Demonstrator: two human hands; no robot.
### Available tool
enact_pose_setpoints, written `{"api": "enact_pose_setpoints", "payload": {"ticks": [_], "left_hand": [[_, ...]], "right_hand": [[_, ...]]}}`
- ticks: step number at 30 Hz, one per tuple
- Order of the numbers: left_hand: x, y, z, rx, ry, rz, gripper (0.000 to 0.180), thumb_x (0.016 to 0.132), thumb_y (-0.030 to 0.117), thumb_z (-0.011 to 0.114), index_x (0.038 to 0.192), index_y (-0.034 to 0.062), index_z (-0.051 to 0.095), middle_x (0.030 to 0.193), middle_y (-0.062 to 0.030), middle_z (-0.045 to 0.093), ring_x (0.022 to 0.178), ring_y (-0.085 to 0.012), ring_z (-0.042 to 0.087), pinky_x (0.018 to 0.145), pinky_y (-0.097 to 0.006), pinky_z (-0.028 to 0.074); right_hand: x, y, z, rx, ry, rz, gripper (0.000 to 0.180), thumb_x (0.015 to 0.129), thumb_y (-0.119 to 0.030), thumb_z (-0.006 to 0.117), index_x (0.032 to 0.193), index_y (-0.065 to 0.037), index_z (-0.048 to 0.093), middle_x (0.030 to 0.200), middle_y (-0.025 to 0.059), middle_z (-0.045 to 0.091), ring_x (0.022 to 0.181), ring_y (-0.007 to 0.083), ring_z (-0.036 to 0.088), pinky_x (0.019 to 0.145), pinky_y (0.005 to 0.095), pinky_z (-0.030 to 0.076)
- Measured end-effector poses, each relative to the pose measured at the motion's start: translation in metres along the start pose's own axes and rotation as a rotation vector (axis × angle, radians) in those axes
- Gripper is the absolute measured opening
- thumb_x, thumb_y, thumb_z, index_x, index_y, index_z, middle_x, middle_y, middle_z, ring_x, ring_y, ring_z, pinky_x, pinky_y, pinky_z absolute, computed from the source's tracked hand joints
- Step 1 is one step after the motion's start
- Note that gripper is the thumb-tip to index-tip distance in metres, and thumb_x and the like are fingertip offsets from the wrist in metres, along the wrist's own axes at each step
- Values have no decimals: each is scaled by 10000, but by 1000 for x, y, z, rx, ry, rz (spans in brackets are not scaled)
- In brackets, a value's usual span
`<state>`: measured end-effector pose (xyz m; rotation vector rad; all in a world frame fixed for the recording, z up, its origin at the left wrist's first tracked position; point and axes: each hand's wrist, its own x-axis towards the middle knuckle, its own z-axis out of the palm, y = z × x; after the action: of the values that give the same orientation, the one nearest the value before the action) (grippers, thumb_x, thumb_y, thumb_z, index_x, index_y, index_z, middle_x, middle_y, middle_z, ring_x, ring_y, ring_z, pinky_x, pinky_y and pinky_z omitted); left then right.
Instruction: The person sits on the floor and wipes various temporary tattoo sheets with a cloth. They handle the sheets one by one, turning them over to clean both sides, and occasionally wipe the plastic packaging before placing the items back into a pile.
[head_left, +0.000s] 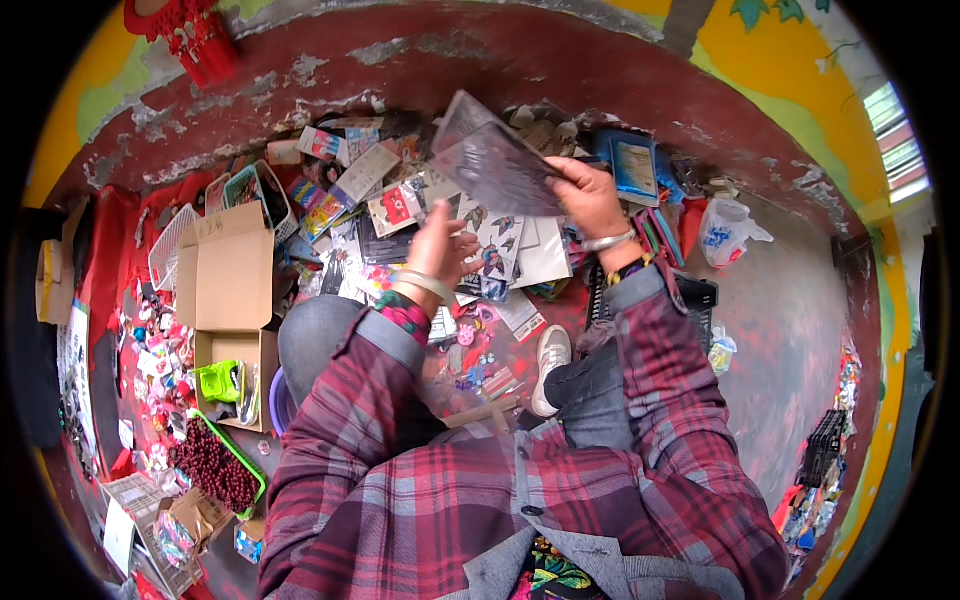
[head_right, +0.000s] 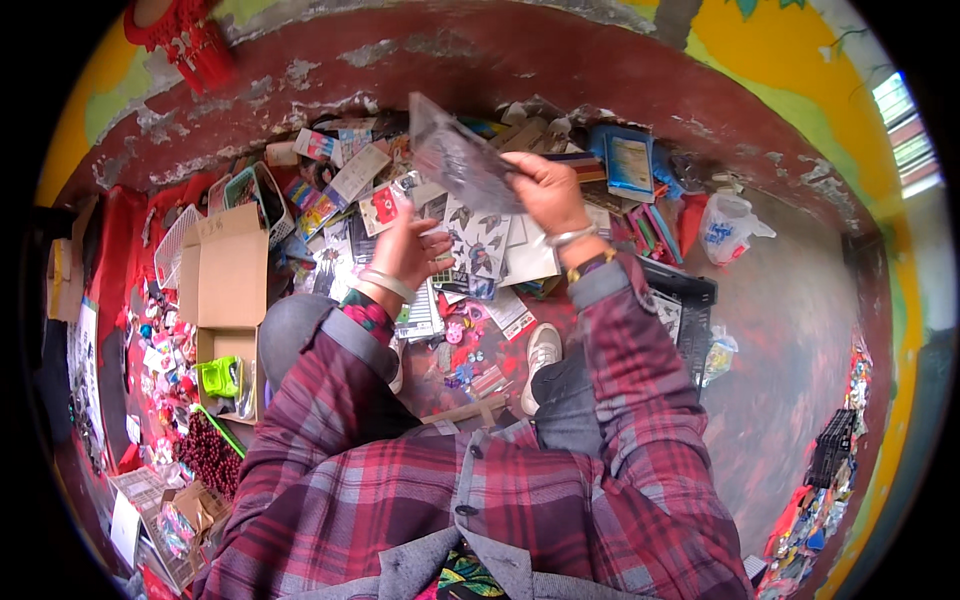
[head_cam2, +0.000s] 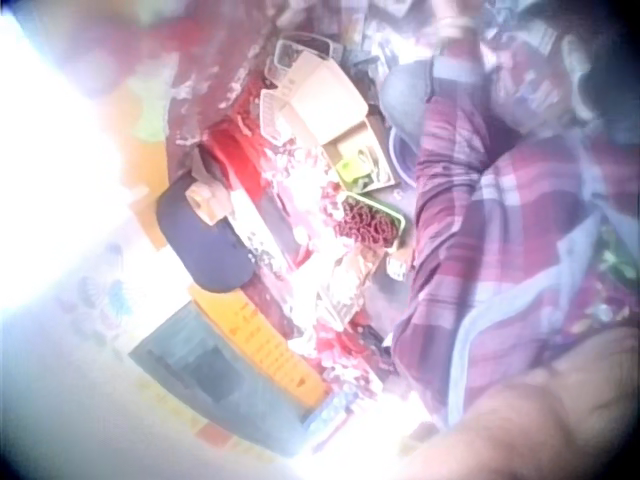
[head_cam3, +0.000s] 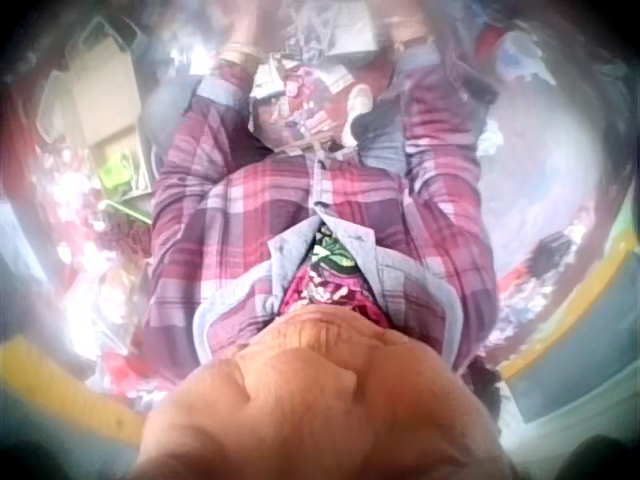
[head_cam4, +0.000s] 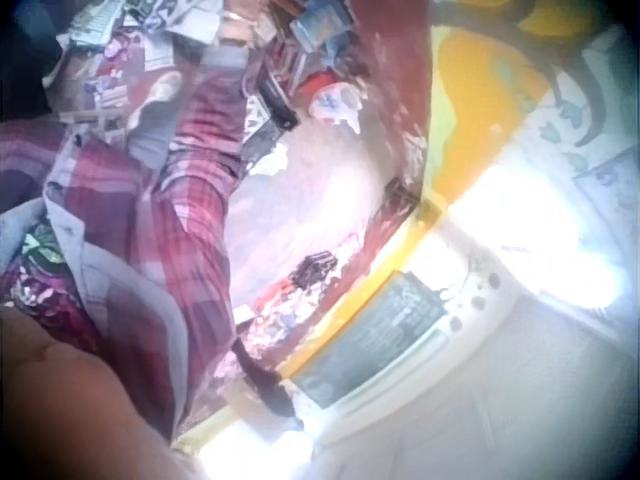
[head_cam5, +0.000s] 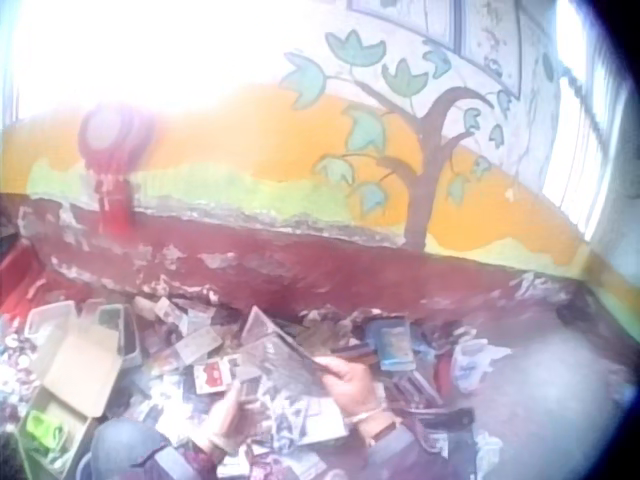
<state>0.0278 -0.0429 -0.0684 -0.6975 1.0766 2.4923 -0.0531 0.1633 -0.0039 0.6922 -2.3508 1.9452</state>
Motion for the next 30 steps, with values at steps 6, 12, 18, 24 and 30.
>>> {"api": "enact_pose_setpoints", "payload": {"ticks": [6,12,18,24,30], "left_hand": [[-47,63,16,-422,-554,328,781,831,658,432,1328,56,398,1327,-189,439,1171,-360,471,976,-501,398],[-31,95,-3,-304,-398,241,451,833,44,498,1269,-33,411,1141,-194,579,996,-314,610,898,-444,492],[-30,103,23,-54,-425,423,411,835,-34,487,1241,-19,426,1128,-168,586,1002,-275,610,901,-408,495],[-7,68,35,-3,-327,463,344,826,-14,564,1164,22,513,1078,-94,619,959,-209,614,863,-337,495],[-11,64,46,102,-337,403,328,795,13,625,1113,27,548,1021,-67,634,907,-186,622,834,-320,494]], "right_hand": [[-57,-69,18,-589,-140,-743,247,733,10,562,939,-84,660,956,97,669,945,267,638,824,369,497],[-66,-68,1,-797,-343,-698,267,764,-7,545,1003,-93,629,1089,98,624,1109,255,563,967,415,403],[-65,-209,-35,243,-568,-452,565,779,-131,605,1302,5,443,1327,249,417,1238,390,410,1039,433,315],[-85,-244,-15,809,-492,-566,544,784,-146,618,1278,8,452,1280,229,441,1196,359,429,1015,409,331],[-85,-238,-9,870,-408,-607,524,789,-160,630,1255,11,462,1233,209,465,1155,329,449,991,385,346]]}}
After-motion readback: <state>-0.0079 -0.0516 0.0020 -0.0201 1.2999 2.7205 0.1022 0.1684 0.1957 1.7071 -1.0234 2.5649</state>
